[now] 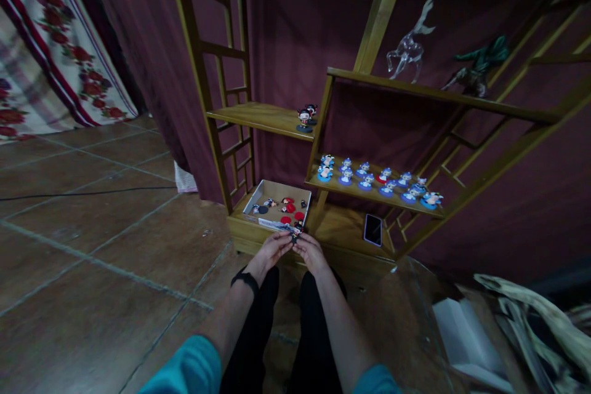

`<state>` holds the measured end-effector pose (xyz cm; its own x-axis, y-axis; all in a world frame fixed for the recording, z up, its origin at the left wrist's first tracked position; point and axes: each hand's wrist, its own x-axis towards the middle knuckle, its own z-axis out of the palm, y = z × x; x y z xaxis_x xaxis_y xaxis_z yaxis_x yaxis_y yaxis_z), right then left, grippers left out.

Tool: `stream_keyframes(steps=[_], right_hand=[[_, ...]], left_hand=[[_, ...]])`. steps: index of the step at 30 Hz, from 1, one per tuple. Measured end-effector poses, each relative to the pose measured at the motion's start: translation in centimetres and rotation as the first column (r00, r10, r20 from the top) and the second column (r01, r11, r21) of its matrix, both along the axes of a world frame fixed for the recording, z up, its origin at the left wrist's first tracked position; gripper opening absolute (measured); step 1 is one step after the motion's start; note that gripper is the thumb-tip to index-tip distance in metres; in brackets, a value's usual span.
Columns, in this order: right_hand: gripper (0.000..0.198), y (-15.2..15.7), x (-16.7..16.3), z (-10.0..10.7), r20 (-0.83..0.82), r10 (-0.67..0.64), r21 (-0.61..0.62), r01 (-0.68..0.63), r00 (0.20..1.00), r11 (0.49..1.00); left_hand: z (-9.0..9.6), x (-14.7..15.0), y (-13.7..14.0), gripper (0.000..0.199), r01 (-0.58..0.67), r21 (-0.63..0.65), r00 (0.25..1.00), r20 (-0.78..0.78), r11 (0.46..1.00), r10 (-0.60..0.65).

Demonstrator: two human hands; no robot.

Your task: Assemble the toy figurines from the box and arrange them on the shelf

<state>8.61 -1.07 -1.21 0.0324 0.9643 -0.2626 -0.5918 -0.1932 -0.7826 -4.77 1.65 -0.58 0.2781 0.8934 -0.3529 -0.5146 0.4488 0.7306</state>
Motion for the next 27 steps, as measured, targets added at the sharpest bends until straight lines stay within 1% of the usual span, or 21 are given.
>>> stream_keyframes(steps=[6,12,15,21,27], right_hand=[[0.029,0.0,-0.2,0.4,0.042,-0.046,-0.004,0.047,0.998,0.999],[0.030,0.0,-0.3,0.5,0.068,-0.058,-0.020,0.060,0.996,0.998],[0.029,-0.1,-0.3,0.6,0.072,-0.070,-0.030,0.073,0.995,0.997],[0.032,-0.1,-0.3,0.1,0.064,-0.042,-0.030,0.044,0.997,0.999],[0.029,0.0,-0.2,-0.4,0.012,-0.017,0.009,0.017,1.000,1.000]], left_hand=[[-0.1,0.0,0.1,0.015,0.001,-0.021,1.000,0.000,1.000,-0.001],[-0.3,-0.1,0.2,0.025,0.044,-0.024,0.999,0.002,0.999,-0.044],[-0.1,-0.1,0.1,0.026,0.066,-0.025,0.998,0.000,0.998,-0.066],[0.9,0.1,-0.3,0.019,0.014,-0.049,1.000,-0.025,0.999,-0.015],[1.0,0.1,-0.2,0.019,0.023,-0.057,0.999,-0.029,0.998,-0.025]])
